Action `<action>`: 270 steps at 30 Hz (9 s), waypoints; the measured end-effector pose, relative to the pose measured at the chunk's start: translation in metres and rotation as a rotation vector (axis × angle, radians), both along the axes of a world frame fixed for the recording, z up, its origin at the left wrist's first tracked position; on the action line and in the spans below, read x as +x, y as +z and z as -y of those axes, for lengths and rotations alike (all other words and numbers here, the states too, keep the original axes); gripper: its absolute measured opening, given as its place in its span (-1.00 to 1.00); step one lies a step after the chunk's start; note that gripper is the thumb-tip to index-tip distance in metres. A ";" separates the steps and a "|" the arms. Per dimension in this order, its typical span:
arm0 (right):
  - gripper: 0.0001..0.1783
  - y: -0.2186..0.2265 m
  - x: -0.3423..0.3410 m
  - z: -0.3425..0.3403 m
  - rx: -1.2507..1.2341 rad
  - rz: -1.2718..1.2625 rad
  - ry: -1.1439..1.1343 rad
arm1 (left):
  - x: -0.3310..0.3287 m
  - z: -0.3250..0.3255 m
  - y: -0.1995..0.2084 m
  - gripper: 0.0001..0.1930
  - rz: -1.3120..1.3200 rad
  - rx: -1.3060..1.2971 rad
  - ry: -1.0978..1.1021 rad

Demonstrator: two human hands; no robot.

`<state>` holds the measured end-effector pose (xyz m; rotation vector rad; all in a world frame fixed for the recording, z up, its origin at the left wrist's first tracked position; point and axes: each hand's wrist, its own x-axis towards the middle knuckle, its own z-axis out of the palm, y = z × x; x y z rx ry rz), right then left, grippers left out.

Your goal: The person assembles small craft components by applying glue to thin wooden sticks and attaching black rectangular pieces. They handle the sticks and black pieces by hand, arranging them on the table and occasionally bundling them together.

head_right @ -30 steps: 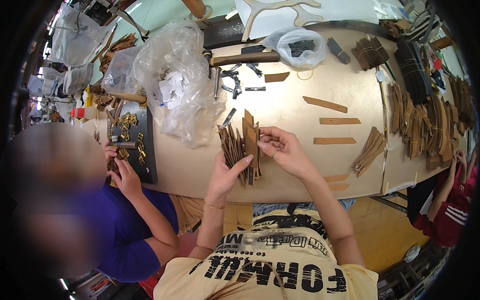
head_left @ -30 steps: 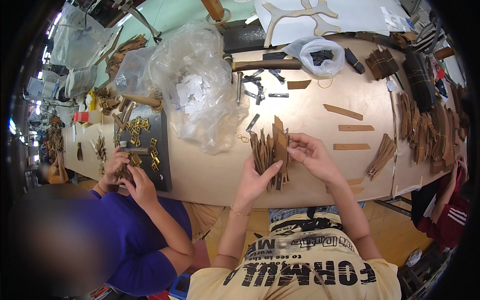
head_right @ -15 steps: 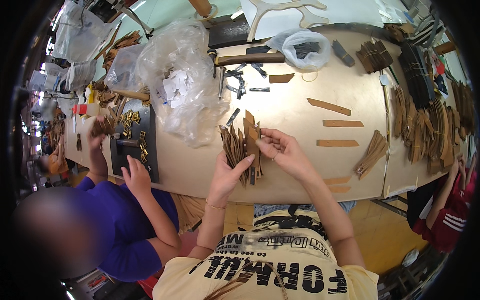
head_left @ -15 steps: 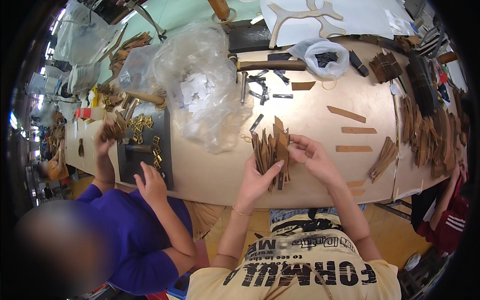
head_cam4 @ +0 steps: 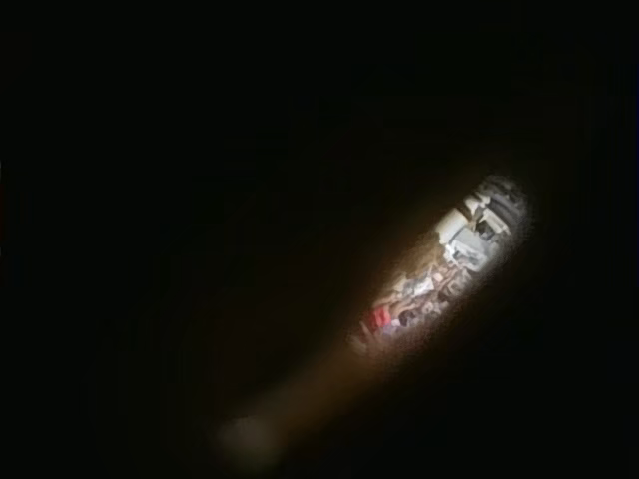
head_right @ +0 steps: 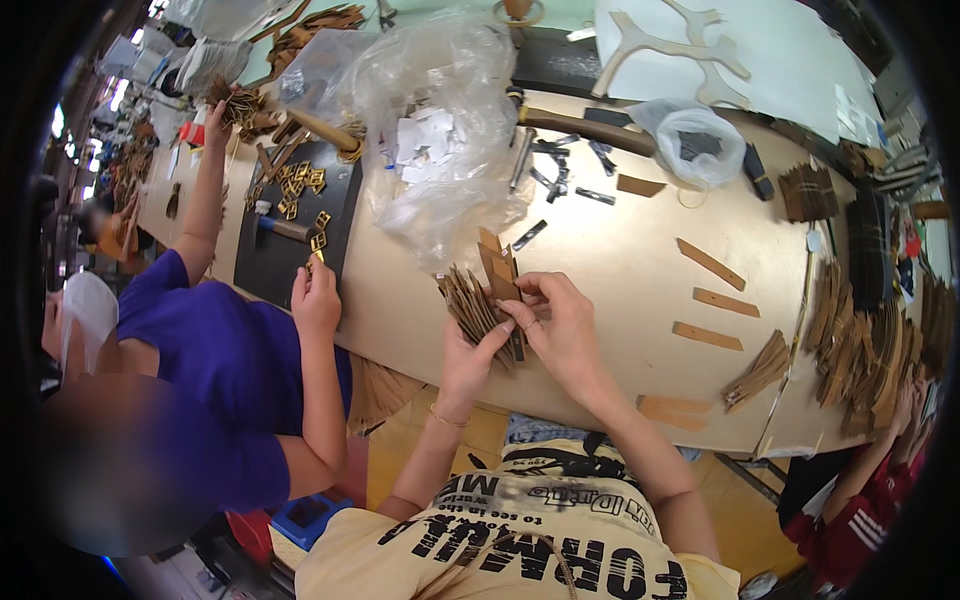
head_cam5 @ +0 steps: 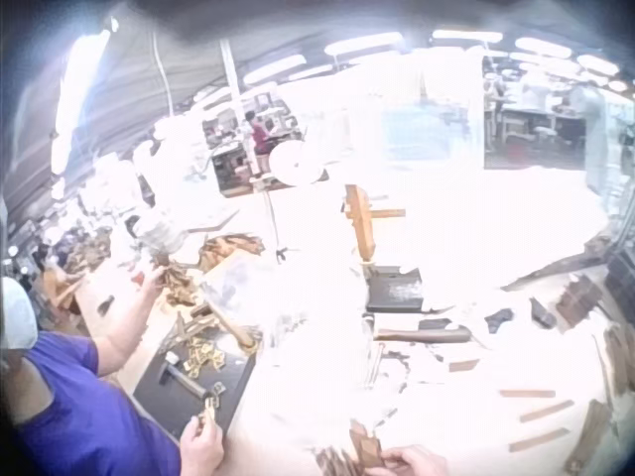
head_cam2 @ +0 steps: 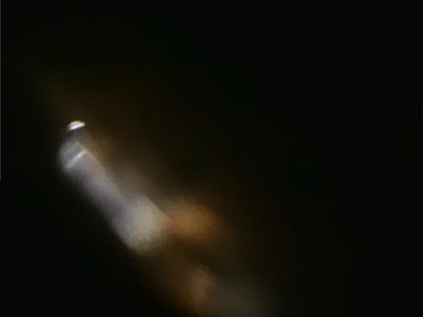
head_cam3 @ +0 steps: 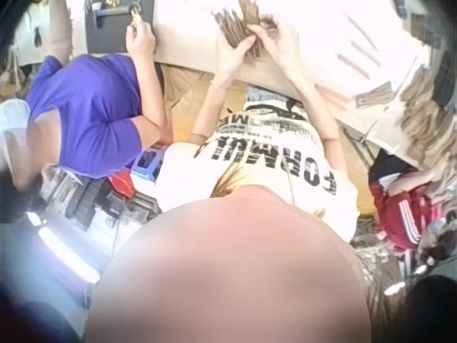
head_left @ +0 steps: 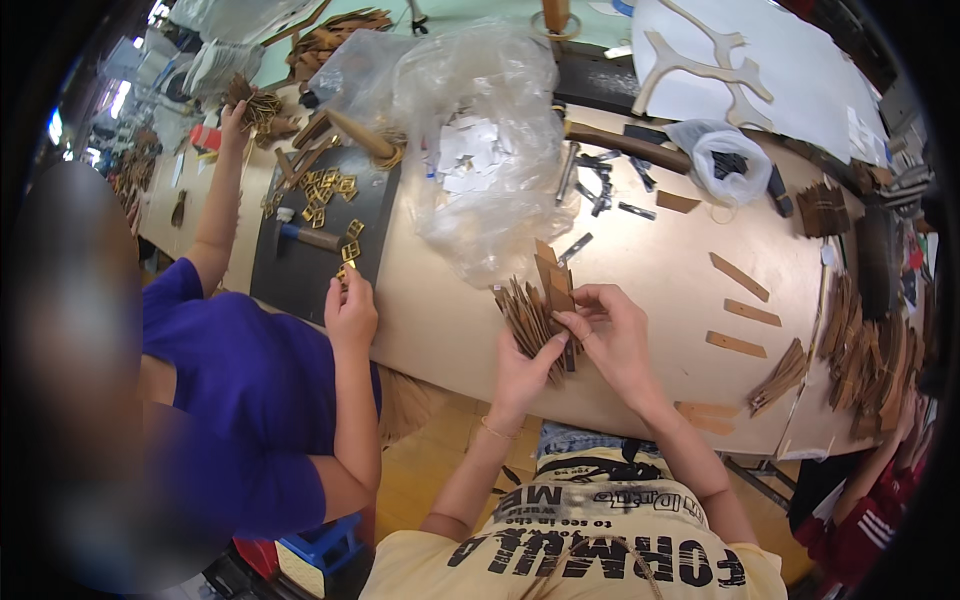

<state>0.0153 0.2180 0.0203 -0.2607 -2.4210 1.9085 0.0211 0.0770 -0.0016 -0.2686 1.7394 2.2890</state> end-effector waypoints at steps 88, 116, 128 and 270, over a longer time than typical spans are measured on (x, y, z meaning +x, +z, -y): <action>-0.78 0.023 -0.101 0.075 -0.586 0.159 0.216 | 0.016 0.032 -0.030 -0.68 0.178 -0.054 0.124; -0.74 -0.034 0.072 -0.063 -0.103 0.243 -0.277 | -0.015 0.022 -0.008 -0.41 -0.275 -0.876 -0.473; -0.81 -0.021 0.099 -0.077 -0.315 0.108 -0.242 | 0.014 -0.016 0.029 -0.54 -0.545 -0.813 -0.155; -0.85 -0.016 0.045 -0.083 0.468 0.097 0.189 | -0.021 -0.061 0.014 -0.76 -0.154 -0.556 -0.436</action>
